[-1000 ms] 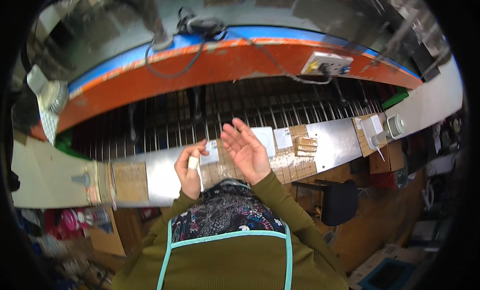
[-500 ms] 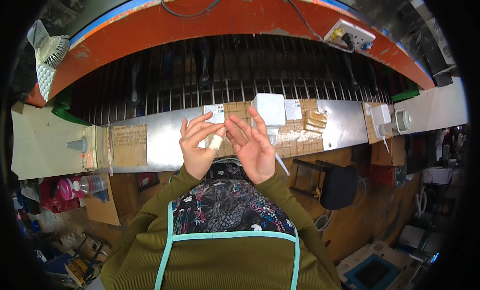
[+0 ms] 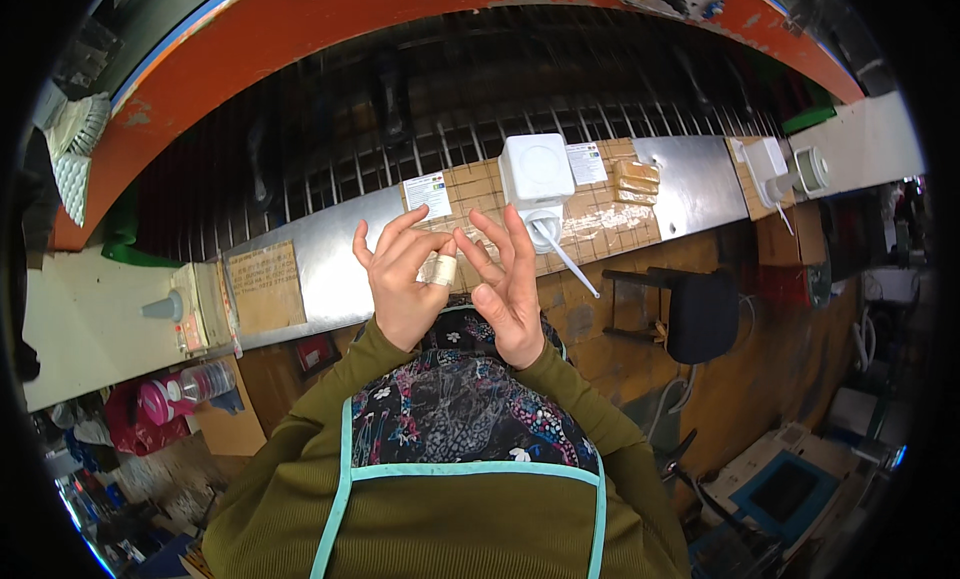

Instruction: The person applies a white adhesive to the sole of a black shoe using a small brush. The person repeatedly dips the brush into a container and spreads the adhesive along the shoe's sole and edges.

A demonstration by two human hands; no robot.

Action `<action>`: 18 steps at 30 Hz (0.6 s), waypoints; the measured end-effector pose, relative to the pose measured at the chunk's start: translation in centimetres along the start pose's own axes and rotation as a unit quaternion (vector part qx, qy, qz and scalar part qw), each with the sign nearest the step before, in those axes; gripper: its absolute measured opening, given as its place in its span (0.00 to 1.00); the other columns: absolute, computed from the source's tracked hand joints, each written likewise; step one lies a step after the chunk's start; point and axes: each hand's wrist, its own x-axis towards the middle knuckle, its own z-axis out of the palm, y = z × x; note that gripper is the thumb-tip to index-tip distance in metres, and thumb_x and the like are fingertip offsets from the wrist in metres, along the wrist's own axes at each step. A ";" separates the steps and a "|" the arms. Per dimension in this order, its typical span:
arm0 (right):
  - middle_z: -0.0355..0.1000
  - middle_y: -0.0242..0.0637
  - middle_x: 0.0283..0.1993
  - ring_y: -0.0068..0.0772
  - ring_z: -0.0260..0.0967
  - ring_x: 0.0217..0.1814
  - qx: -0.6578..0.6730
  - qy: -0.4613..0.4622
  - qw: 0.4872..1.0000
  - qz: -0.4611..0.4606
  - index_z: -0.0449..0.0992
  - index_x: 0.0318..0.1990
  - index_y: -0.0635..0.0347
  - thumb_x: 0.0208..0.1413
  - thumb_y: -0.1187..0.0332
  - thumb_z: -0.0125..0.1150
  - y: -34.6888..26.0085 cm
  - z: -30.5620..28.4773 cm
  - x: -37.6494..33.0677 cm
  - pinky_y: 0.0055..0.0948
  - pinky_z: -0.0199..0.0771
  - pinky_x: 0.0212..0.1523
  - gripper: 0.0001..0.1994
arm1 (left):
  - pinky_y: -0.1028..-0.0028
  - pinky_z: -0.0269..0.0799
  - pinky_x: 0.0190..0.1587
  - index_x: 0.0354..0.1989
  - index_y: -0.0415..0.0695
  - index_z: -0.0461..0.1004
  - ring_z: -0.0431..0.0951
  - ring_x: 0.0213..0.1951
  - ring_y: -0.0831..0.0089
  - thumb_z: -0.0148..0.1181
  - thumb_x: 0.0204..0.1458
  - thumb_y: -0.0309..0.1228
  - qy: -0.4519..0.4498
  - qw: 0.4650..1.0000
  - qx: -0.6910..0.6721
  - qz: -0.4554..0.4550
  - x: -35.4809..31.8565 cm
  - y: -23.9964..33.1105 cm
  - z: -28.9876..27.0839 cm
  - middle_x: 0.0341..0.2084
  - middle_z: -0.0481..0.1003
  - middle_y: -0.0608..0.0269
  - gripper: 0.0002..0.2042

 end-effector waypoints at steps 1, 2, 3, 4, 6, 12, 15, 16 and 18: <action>0.45 0.56 0.70 0.54 0.50 0.71 0.022 0.015 1.000 0.008 0.33 0.72 0.54 0.61 0.58 0.51 -0.1 0.0 -0.1 0.47 0.47 0.70 0.40 | 0.48 0.36 0.63 0.27 0.45 0.78 0.73 0.52 0.65 0.63 0.48 0.28 -0.004 1.000 0.006 0.013 0.1 0.0 0.1 0.26 0.76 0.68 0.02; 0.45 0.56 0.70 0.54 0.50 0.71 0.044 0.029 0.998 0.015 0.33 0.72 0.52 0.62 0.58 0.51 -0.2 0.1 -0.1 0.47 0.47 0.70 0.39 | 0.49 0.37 0.63 0.28 0.45 0.77 0.73 0.52 0.65 0.62 0.48 0.28 -0.008 1.000 -0.007 0.018 0.2 0.0 0.3 0.26 0.76 0.67 0.01; 0.45 0.56 0.70 0.54 0.49 0.72 0.129 0.062 0.989 0.045 0.34 0.72 0.50 0.62 0.57 0.50 -0.4 0.0 -0.1 0.46 0.47 0.70 0.38 | 0.49 0.37 0.63 0.28 0.46 0.76 0.73 0.52 0.64 0.62 0.49 0.28 -0.010 1.000 -0.021 0.020 0.4 0.0 0.5 0.27 0.75 0.67 0.01; 0.45 0.56 0.70 0.54 0.49 0.72 0.212 0.094 0.970 0.072 0.35 0.72 0.47 0.62 0.56 0.50 -0.7 -0.2 -0.2 0.46 0.48 0.70 0.37 | 0.49 0.37 0.63 0.29 0.46 0.76 0.73 0.52 0.64 0.61 0.49 0.28 -0.013 0.999 -0.035 0.023 0.5 0.1 0.7 0.27 0.75 0.66 0.01; 0.45 0.56 0.70 0.54 0.49 0.72 0.338 0.133 0.926 0.107 0.38 0.72 0.43 0.63 0.55 0.48 -1.0 -0.7 -0.2 0.46 0.49 0.70 0.35 | 0.51 0.38 0.63 0.28 0.45 0.74 0.72 0.53 0.64 0.61 0.50 0.28 -0.017 0.998 -0.061 0.015 0.7 0.1 0.9 0.29 0.76 0.66 0.02; 0.43 0.58 0.71 0.57 0.47 0.72 0.458 0.163 0.865 0.126 0.46 0.71 0.41 0.62 0.52 0.49 -1.2 -1.7 0.2 0.48 0.49 0.70 0.32 | 0.54 0.38 0.64 0.33 0.48 0.79 0.72 0.54 0.66 0.62 0.51 0.29 -0.012 0.998 -0.052 0.033 1.1 -0.2 1.0 0.30 0.77 0.70 0.03; 0.41 0.58 0.72 0.61 0.45 0.72 0.448 0.146 0.873 0.129 0.46 0.71 0.39 0.62 0.50 0.48 -1.2 -1.8 0.8 0.51 0.48 0.70 0.32 | 0.55 0.37 0.63 0.36 0.51 0.81 0.72 0.54 0.68 0.63 0.49 0.28 -0.016 0.996 0.006 0.082 1.5 -0.7 0.8 0.30 0.77 0.73 0.07; 0.41 0.59 0.72 0.63 0.44 0.72 0.448 0.142 0.873 0.129 0.46 0.71 0.38 0.62 0.49 0.47 -1.2 -1.9 1.1 0.53 0.47 0.70 0.32 | 0.55 0.36 0.63 0.37 0.52 0.82 0.72 0.54 0.69 0.64 0.48 0.28 -0.016 0.994 0.027 0.102 1.7 -1.1 0.7 0.31 0.77 0.74 0.08; 0.38 0.60 0.72 0.67 0.42 0.72 0.443 0.126 0.878 0.129 0.45 0.71 0.37 0.62 0.48 0.46 -1.4 -2.0 1.8 0.56 0.45 0.70 0.32 | 0.54 0.36 0.63 0.36 0.52 0.81 0.72 0.54 0.70 0.64 0.46 0.28 -0.041 0.992 0.047 0.107 2.2 -1.8 0.4 0.30 0.77 0.74 0.08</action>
